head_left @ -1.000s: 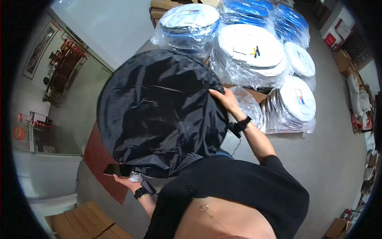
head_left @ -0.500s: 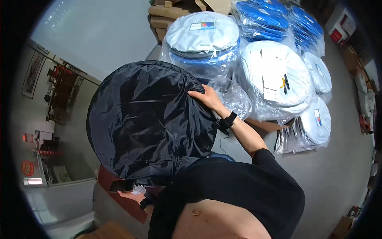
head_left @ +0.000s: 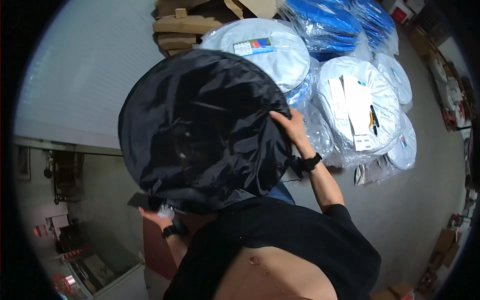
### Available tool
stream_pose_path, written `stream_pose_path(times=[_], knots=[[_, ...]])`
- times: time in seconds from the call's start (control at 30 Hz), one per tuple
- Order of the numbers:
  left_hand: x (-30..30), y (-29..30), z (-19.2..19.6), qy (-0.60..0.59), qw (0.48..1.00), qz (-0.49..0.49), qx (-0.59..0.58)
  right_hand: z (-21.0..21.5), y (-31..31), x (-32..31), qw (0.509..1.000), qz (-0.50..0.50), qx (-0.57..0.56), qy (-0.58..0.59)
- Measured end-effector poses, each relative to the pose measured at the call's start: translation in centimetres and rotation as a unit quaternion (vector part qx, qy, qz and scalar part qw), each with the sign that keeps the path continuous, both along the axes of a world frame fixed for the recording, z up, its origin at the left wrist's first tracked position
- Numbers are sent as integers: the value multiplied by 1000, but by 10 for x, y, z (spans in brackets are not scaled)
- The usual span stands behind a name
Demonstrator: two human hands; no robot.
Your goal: Organizing and packaging circular objects into black bags and stacking them in a warehouse storage area.
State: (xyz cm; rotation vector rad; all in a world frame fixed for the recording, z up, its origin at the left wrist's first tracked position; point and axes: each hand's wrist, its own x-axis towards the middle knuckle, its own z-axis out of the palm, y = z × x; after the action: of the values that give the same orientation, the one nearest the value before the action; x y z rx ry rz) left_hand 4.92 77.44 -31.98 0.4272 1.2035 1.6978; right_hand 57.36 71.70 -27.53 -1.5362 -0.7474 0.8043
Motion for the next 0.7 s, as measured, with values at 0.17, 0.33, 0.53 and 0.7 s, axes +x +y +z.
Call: stream_pose_path(times=[0.17,0.33,0.53,0.7], knots=[[109,114,35,-79,981,-177,-32,-31,-8,43,986,-161,-26,46],[209,202,41,-212,906,-362,-61,-88,-42,92,946,-304,-5,109],[327,256,12,-152,840,-516,-70,-80,-93,144,910,-339,14,239],[392,263,-59,-189,792,-550,-187,-51,-112,154,907,-363,-86,198]])
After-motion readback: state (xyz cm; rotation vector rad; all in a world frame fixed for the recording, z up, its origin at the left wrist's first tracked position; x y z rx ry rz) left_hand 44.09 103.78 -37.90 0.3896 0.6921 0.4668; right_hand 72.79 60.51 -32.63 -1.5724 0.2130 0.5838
